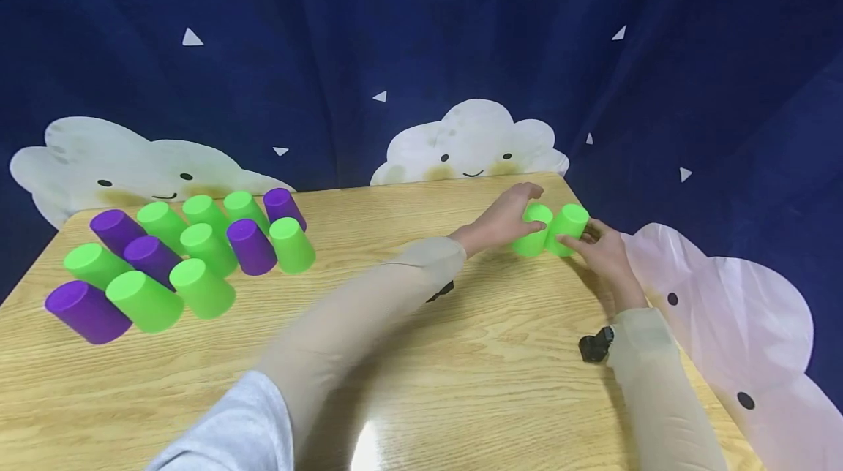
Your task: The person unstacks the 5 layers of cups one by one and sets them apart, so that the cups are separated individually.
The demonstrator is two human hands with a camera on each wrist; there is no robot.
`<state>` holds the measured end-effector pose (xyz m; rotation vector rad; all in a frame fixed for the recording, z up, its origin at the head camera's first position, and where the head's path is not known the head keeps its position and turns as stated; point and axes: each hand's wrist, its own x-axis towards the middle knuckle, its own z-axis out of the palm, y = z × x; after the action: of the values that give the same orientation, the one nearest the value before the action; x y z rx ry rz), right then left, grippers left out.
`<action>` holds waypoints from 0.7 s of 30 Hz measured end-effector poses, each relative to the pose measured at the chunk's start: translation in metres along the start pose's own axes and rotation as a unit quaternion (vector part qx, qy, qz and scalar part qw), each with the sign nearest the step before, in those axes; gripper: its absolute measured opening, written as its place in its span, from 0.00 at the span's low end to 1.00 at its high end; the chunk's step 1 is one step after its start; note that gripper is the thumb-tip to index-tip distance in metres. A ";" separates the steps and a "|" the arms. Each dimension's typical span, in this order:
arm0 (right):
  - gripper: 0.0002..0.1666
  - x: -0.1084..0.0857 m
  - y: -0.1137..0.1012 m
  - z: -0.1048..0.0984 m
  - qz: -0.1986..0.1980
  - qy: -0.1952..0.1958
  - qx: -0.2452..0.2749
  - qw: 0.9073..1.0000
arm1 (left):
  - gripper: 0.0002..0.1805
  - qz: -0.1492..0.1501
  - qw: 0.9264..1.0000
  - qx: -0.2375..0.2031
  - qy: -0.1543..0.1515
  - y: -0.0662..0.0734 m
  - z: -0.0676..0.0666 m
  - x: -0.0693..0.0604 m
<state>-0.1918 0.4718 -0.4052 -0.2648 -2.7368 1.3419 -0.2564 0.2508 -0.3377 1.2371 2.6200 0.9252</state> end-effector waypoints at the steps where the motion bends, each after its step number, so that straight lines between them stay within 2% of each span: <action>1: 0.48 0.000 0.000 0.000 -0.002 0.000 -0.002 1.000 | 0.33 -0.003 1.000 0.001 -0.002 0.000 0.002 0.002; 4: 0.48 0.000 0.001 0.000 -0.007 0.001 -0.003 1.000 | 0.33 -0.011 1.000 0.010 -0.008 -0.002 0.009 0.006; 10: 0.49 0.000 0.001 0.001 -0.003 0.002 -0.004 1.000 | 0.29 -0.015 1.000 0.023 0.004 -0.004 0.019 0.008; 21: 0.49 0.000 -0.001 0.001 -0.002 0.006 0.001 1.000 | 0.27 -0.011 1.000 0.016 0.021 -0.005 0.022 0.008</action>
<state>-0.1916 0.4704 -0.4049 -0.2656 -2.7251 1.3377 -0.2573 0.2647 -0.3565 1.2064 2.6851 0.9181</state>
